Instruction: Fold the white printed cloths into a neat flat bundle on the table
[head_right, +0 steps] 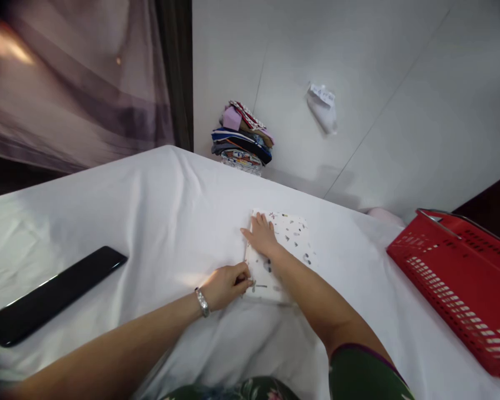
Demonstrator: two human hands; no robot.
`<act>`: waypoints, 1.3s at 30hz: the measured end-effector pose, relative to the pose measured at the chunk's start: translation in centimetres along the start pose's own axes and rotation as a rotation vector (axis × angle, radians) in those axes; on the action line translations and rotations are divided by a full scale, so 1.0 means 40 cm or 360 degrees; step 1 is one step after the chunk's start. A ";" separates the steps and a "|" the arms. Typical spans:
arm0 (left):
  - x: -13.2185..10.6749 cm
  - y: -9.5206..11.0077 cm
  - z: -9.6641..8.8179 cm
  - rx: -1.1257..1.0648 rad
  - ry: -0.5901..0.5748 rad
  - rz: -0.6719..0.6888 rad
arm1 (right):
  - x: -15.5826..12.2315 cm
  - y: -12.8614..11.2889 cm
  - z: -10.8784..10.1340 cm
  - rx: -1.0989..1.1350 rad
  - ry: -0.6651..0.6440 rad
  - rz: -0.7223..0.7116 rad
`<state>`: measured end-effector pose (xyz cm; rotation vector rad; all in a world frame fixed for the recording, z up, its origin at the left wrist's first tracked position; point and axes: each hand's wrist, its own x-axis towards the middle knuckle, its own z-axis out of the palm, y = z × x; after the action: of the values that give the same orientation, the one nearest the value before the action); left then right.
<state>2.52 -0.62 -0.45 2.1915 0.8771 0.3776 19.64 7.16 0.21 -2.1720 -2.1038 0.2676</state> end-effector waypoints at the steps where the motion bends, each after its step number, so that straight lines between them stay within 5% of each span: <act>1: 0.001 -0.001 0.001 0.0006 0.0001 0.0002 | -0.012 -0.004 0.007 0.0003 -0.0024 -0.0014; 20: 0.003 0.001 -0.015 -0.0068 0.0017 0.0079 | -0.173 -0.049 -0.003 0.0306 0.0005 -0.0309; 26: 0.005 -0.002 -0.015 -0.0104 -0.0006 0.0114 | -0.224 -0.032 -0.009 0.0514 -0.0095 -0.0335; 35: 0.002 -0.004 -0.013 -0.0143 -0.0028 0.0098 | -0.419 0.012 -0.043 0.0588 -0.0213 -0.0495; 39: 0.001 0.002 -0.019 -0.0140 -0.0050 0.0045 | -0.466 0.076 -0.054 0.0689 -0.0105 -0.0331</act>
<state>2.19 -0.24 0.12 2.1250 0.7984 0.3871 22.56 -11.47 2.72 -1.7085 -2.0454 0.7068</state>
